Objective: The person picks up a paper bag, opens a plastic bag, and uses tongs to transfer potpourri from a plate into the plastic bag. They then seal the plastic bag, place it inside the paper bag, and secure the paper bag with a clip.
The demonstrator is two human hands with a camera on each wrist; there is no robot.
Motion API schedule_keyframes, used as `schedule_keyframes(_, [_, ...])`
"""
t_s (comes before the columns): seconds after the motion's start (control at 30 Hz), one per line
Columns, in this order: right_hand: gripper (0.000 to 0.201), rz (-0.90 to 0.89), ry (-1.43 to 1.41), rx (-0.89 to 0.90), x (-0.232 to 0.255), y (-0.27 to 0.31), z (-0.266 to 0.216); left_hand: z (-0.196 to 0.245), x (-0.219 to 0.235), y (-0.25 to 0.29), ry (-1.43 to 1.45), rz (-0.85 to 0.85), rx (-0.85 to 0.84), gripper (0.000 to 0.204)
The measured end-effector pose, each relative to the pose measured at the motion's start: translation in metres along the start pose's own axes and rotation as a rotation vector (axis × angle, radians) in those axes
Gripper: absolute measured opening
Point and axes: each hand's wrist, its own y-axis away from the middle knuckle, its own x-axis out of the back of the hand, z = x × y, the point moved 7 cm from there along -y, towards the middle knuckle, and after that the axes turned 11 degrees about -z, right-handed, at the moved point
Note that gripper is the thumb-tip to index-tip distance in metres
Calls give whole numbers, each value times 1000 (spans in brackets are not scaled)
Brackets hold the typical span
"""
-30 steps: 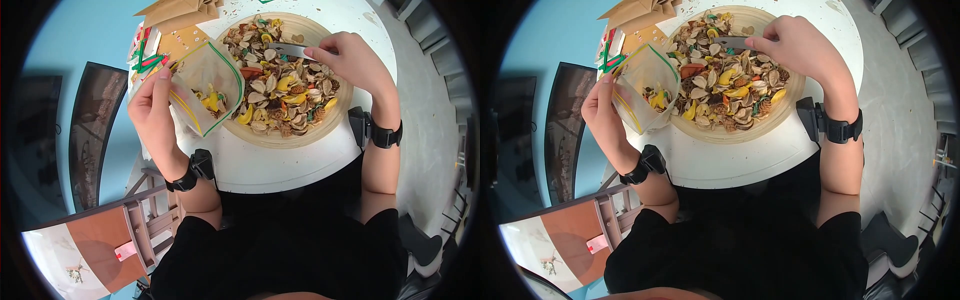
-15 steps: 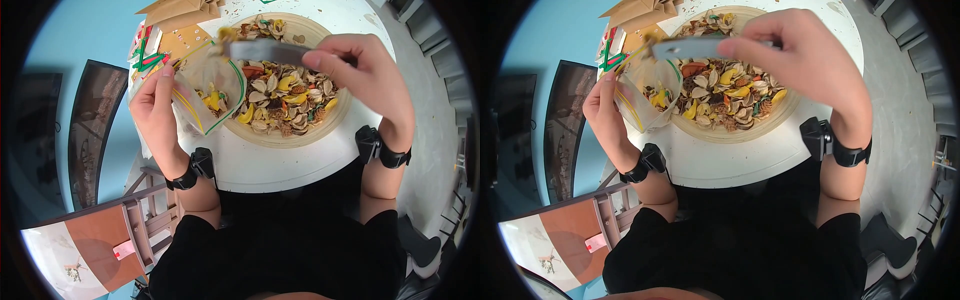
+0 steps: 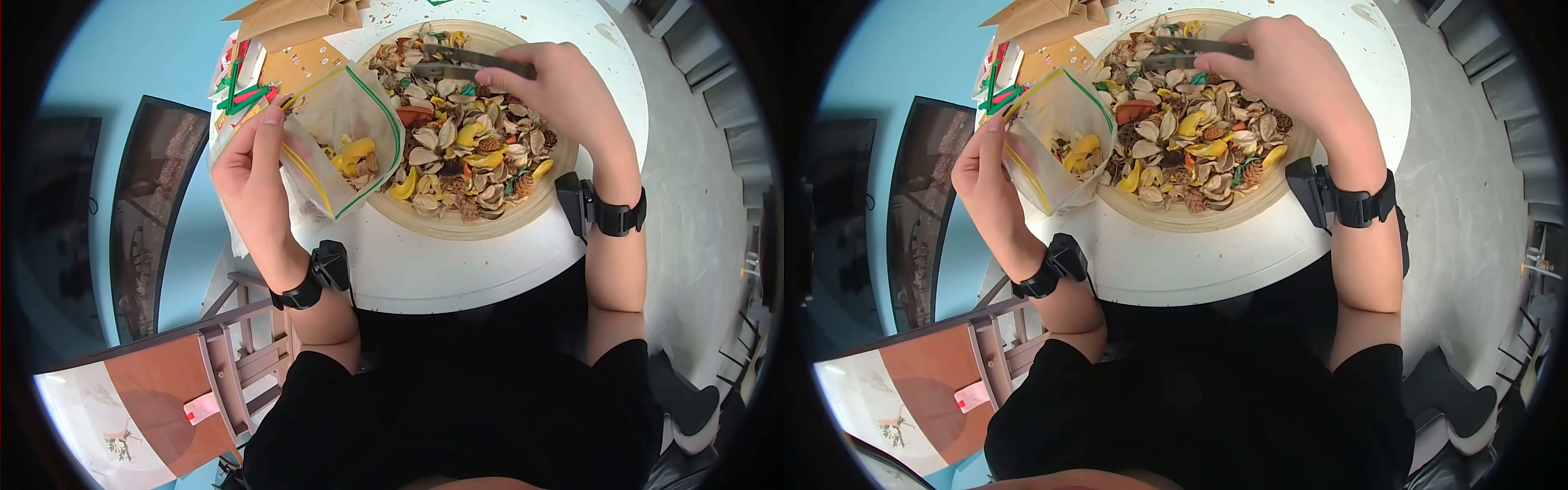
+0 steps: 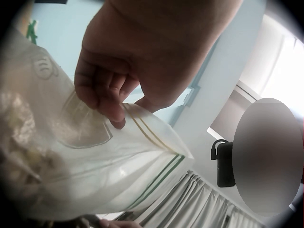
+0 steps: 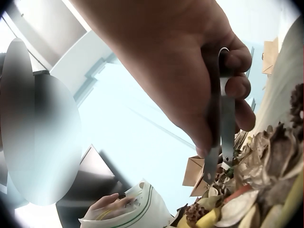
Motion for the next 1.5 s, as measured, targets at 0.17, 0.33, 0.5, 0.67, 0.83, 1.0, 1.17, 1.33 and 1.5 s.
schedule_keyframes(0.17, [36,-50,104,38,-1,2,-1,0,-1,0,-2,3,2,27])
schedule_keyframes(0.33, [33,-36,104,65,-2,2,2,1,-3,-1,14,-19,-17,27])
schedule_keyframes(0.5, [31,-37,48,59,12,8,3,4,-5,-1,2,-13,-12,28])
schedule_keyframes(0.67, [29,-47,-263,126,37,21,-8,3,-6,0,13,-16,0,28])
schedule_keyframes(0.83, [26,-17,-416,245,36,38,-40,6,-8,0,10,-19,-5,28])
schedule_keyframes(1.0, [27,-8,-493,226,32,36,-46,12,-3,2,-28,23,-24,28])
schedule_keyframes(1.17, [35,55,-263,170,42,27,-30,10,15,4,32,92,-32,27])
schedule_keyframes(1.33, [42,23,105,135,28,-16,-50,9,40,6,139,178,-53,27])
schedule_keyframes(1.5, [45,-36,359,256,4,-57,-70,6,57,3,146,212,-63,27])
